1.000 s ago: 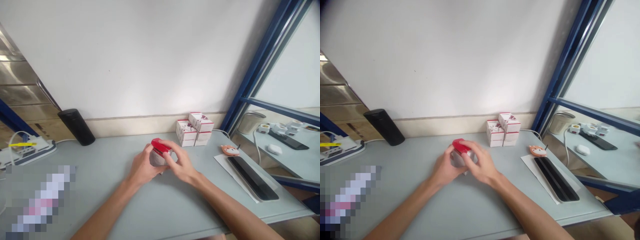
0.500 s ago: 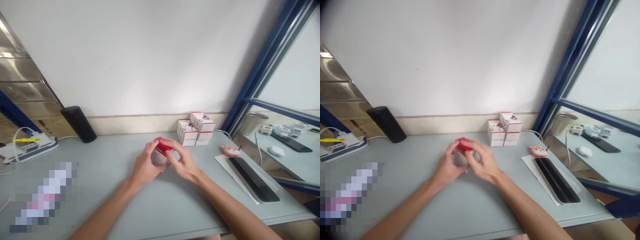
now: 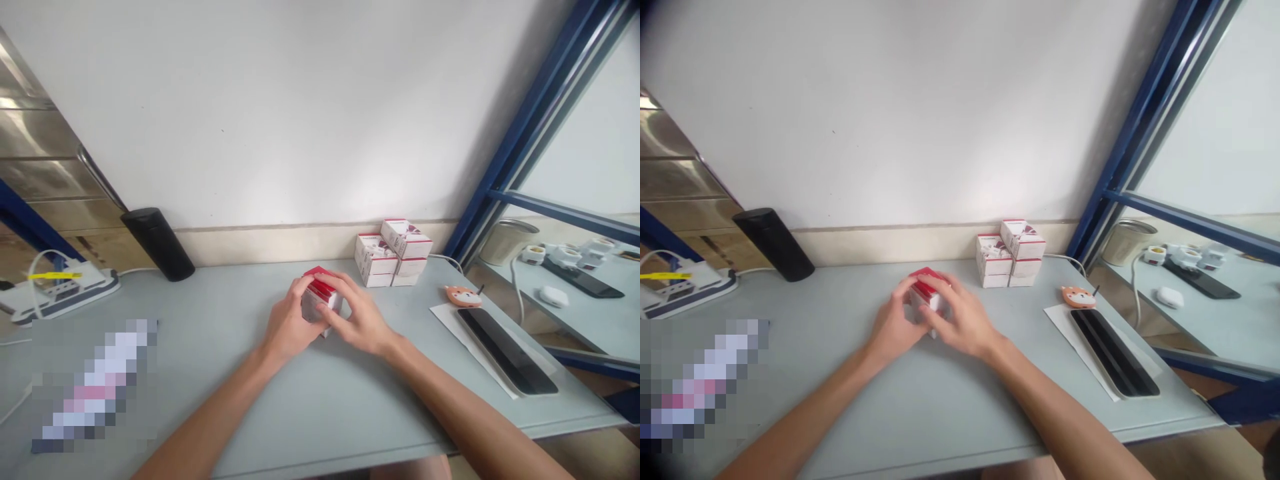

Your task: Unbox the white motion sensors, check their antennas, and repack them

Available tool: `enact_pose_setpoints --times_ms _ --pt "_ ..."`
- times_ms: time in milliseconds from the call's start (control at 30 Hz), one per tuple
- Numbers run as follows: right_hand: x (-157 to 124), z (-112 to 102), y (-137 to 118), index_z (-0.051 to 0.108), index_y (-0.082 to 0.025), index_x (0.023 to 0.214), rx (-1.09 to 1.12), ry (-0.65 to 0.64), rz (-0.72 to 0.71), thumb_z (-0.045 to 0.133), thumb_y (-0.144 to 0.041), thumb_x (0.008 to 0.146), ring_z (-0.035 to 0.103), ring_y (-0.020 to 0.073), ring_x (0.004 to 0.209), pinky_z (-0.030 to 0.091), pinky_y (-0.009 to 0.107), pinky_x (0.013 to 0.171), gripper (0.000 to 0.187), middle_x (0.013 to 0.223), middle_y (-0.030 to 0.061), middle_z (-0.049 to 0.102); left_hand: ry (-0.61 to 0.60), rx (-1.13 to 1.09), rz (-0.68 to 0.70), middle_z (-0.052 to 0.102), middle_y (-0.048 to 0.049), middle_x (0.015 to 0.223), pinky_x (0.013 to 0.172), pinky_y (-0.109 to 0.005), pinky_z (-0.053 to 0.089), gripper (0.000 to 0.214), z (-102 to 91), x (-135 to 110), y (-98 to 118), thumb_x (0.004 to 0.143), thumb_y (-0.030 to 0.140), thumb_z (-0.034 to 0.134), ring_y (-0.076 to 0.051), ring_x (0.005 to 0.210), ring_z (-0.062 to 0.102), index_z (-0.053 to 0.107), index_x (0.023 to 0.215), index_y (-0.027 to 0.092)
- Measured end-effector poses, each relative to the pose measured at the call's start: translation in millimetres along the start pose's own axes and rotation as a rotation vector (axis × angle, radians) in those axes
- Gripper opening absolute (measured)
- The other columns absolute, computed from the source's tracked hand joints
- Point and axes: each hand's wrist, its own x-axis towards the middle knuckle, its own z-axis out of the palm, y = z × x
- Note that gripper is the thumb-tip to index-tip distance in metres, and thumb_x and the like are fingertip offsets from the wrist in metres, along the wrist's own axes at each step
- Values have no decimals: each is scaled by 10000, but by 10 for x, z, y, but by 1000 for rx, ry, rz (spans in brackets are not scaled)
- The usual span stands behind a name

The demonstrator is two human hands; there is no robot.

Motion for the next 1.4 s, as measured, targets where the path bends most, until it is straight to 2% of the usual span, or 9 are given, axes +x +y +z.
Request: enact_pose_setpoints --times_ms 133,267,500,700,867,1000,1100,1267,1400 --pt "-27 39 24 415 -355 1612 -26 45 -50 600 -315 1059 600 285 1398 541 502 1154 584 1600 101 546 -5 -39 -21 718 -51 1309 702 -310 634 801 -8 -6 39 809 223 798 -174 808 776 421 1509 318" --pt "-51 61 41 484 -363 1554 -12 76 -76 595 -306 1065 592 277 1413 543 502 1150 505 1567 80 590 -75 -48 -62 700 -39 1278 663 -307 618 717 -27 -9 51 813 193 755 -162 768 759 477 1460 331" --pt "-67 72 36 542 -370 1538 -56 92 -78 638 -310 1053 651 271 1364 576 458 1119 498 1556 73 615 -79 -70 -111 727 -10 1131 658 -315 598 673 -51 19 64 723 188 817 -193 794 750 537 1321 316" --pt "-67 84 50 544 -357 1516 -119 138 -142 677 -259 1024 688 268 1323 612 435 1065 519 1499 96 665 -89 -70 -79 699 -11 1100 670 -309 592 588 -60 42 57 721 215 838 -197 828 743 563 1232 307" --pt "-91 138 88 516 -310 1463 -67 244 -160 706 -251 997 703 281 1312 643 433 1011 506 1421 126 712 -80 -7 -45 673 -46 1192 667 -313 592 655 -31 21 32 727 303 877 -214 857 751 561 1301 321" --pt "-114 161 114 546 -319 1402 -47 249 -151 724 -240 986 727 285 1275 653 434 986 459 1411 132 717 -73 -39 -38 673 -57 1193 721 -342 623 722 -13 -7 15 765 355 868 -228 913 757 487 1376 320" --pt "-125 158 132 542 -327 1446 -44 245 -152 735 -246 986 740 287 1253 659 435 973 505 1431 143 705 -66 -80 -31 670 -69 1238 765 -365 642 779 -9 -22 4 796 341 846 -233 966 759 403 1437 322" --pt "-107 154 107 566 -340 1461 -47 246 -149 740 -234 984 779 271 1157 675 405 914 519 1423 129 716 -50 -65 18 659 -75 1283 753 -371 651 822 -11 -28 -22 800 299 836 -240 986 762 357 1467 339" --pt "-82 159 53 624 -336 1379 -55 252 -132 741 -212 983 810 227 1011 680 351 825 431 1362 106 752 -64 -83 10 654 -65 1229 709 -353 646 742 -25 -23 -29 823 283 821 -216 901 759 404 1435 338"
